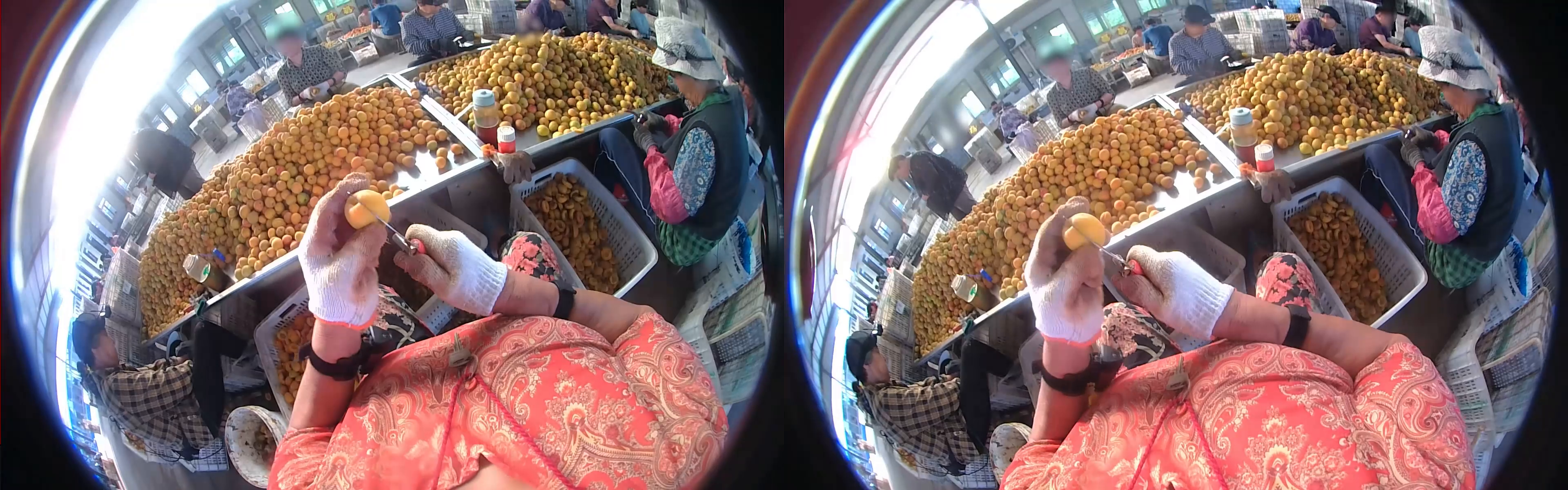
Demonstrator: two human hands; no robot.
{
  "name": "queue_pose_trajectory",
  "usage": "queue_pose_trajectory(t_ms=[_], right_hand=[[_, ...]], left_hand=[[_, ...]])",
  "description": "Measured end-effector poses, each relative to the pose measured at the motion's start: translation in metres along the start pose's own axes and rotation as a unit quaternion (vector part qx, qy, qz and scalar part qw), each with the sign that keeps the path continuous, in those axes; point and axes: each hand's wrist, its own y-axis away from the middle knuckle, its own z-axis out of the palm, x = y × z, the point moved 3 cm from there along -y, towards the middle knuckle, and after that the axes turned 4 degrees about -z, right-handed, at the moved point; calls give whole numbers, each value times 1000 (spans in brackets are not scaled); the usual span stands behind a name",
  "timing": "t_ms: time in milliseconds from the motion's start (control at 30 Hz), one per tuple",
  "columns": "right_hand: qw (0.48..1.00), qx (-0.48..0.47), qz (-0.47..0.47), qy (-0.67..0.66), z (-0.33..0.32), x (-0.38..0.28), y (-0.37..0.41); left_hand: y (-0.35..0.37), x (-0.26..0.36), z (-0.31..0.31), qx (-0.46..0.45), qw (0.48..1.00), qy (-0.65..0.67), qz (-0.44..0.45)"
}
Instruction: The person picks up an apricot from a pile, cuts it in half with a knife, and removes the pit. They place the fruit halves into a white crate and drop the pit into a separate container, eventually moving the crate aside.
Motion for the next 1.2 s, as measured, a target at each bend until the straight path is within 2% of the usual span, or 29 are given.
queue_pose_trajectory(t_ms=[67, 133, 200, 233, 267, 333, 367, 400, 433, 467, 600, 633, 667, 733, 767, 800, 867, 900, 1067, 1133, 1200], right_hand=[[1000, 18, -4, 22, -1, 2, -11], [998, 15, -12, 54, 0, 1, -11], [998, 37, -16, 46, -2, 9, -12], [999, 42, -1, 26, -1, 19, -10], [999, 49, 5, 17, -2, 18, -9], [997, 35, 59, 21, -2, 17, -8], [996, 30, 85, 4, 0, 13, -7], [995, 38, 91, 10, 4, 16, -6], [996, 46, 65, 28, 4, 27, -4], [993, 49, 66, 79, 6, 22, -6], [994, 53, 46, 78, 12, 39, -2], [995, 55, 29, 82, 14, 39, -2], [996, 58, 70, -2, 16, 37, -1], [991, 61, 108, -55, 16, 42, 0], [989, 62, 118, -64, 18, 45, 2], [988, 60, 121, -67, 20, 43, 2], [988, 31, 153, 2, 21, 33, 0], [990, 37, 133, 12, 25, 29, -3], [992, 49, 112, 3, 28, 32, -4], [993, 48, 111, 13, 27, 28, -3], [989, 51, 140, -15, 25, 31, -2]], left_hand=[[-11, -13, -4, -65, 976, 202, -57], [-14, -28, -5, 19, 978, 175, -108], [-19, -39, -10, 14, 970, 194, -149], [-19, -42, -9, 42, 966, 201, -154], [-24, -49, -9, 15, 964, 247, -103], [-24, -45, -8, 70, 970, 217, -80], [-24, -50, -13, 44, 962, 256, -86], [-21, -48, -10, 55, 958, 271, -80], [-22, -49, -7, 87, 963, 251, -52], [-20, -51, -8, 98, 966, 228, -78], [-13, -65, -3, 107, 952, 269, -102], [-9, -61, -4, 92, 957, 262, -86], [-5, -57, -3, 84, 977, 182, -68], [-2, -60, -6, 73, 991, 104, 35], [-1, -67, -9, 54, 986, 160, 1], [-1, -67, -12, 57, 986, 159, -2], [0, -76, -16, 82, 973, 187, -103], [1, -76, -16, 99, 962, 206, -150], [-2, -86, -19, 129, 961, 198, -147], [0, -80, -27, 96, 979, 119, -133], [0, -82, -28, 59, 980, 146, -123]])
